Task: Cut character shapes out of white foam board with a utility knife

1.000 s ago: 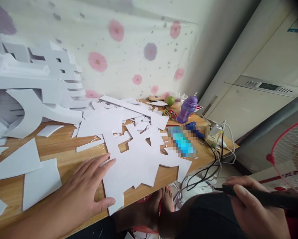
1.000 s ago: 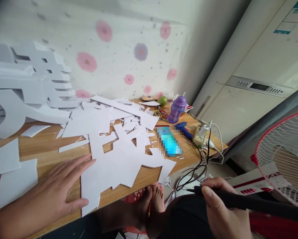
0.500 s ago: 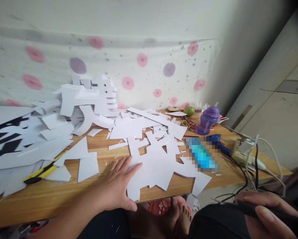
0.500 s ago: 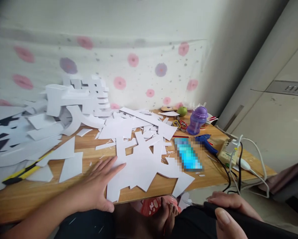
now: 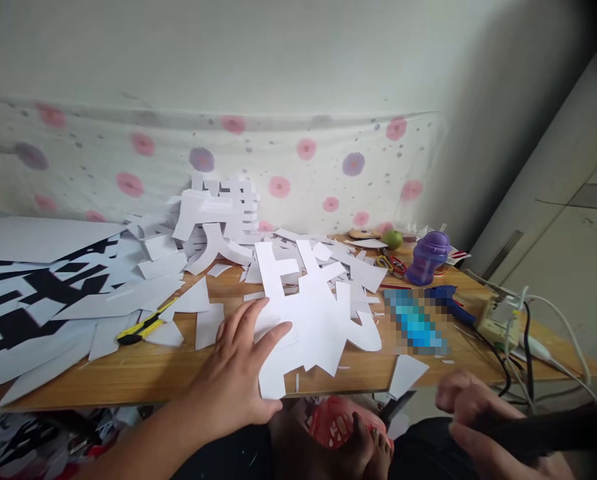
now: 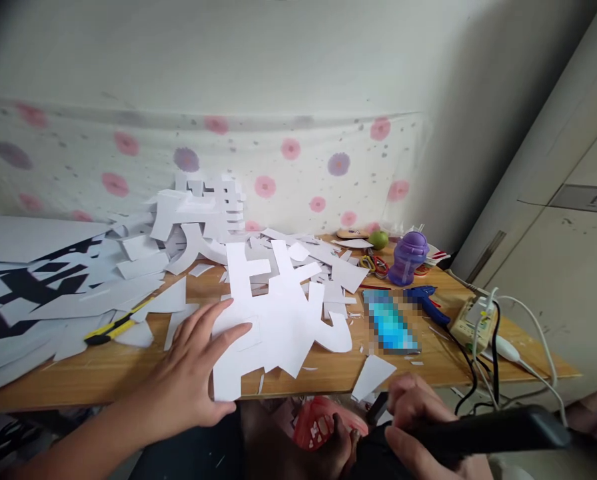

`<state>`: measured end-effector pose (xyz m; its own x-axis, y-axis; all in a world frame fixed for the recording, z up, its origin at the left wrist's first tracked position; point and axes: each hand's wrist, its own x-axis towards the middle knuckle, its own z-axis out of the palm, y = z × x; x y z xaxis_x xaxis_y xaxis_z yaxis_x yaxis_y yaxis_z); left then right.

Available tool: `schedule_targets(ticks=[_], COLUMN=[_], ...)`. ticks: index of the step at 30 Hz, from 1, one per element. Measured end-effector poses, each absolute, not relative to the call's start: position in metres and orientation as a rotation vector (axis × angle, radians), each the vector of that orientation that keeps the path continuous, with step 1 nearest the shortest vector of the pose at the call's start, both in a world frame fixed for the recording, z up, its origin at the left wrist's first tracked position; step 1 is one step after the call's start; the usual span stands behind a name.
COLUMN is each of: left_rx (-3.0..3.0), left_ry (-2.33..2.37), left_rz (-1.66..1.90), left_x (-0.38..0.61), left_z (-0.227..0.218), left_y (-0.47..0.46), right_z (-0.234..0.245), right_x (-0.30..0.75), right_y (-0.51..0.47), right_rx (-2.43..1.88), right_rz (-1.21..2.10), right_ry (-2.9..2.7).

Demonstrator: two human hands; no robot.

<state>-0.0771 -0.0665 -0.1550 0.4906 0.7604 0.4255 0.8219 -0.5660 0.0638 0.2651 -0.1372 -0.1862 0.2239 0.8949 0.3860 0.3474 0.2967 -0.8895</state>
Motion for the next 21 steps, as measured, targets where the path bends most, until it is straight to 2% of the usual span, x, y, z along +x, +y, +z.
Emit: schedule_targets(ticks=[7, 13, 17, 21], left_rx=[-2.489, -2.449, -2.386, -2.361], left_ry=[-1.295, -1.111, -1.034, -0.958], left_rz=[-0.754, -0.883, -1.025, -1.089], left_x=[-0.093, -0.105, -0.102, -0.095], left_z=[-0.141, -0.122, -0.114, -0.118], left_y=[-0.082, -0.084, -0.080, -0.069], right_z=[-0.152, -0.153, -0.154, -0.151], right_x=[0.215, 0.177, 0.161, 0.148], right_y=[-0.120, -0.096, -0.083, -0.076], right_rx=[-1.293, -1.351, -1.254, -1.074], right_rz=[0.434, 0.815, 1.076, 1.203], right_ry=[-1.646, -1.587, -1.260, -0.896])
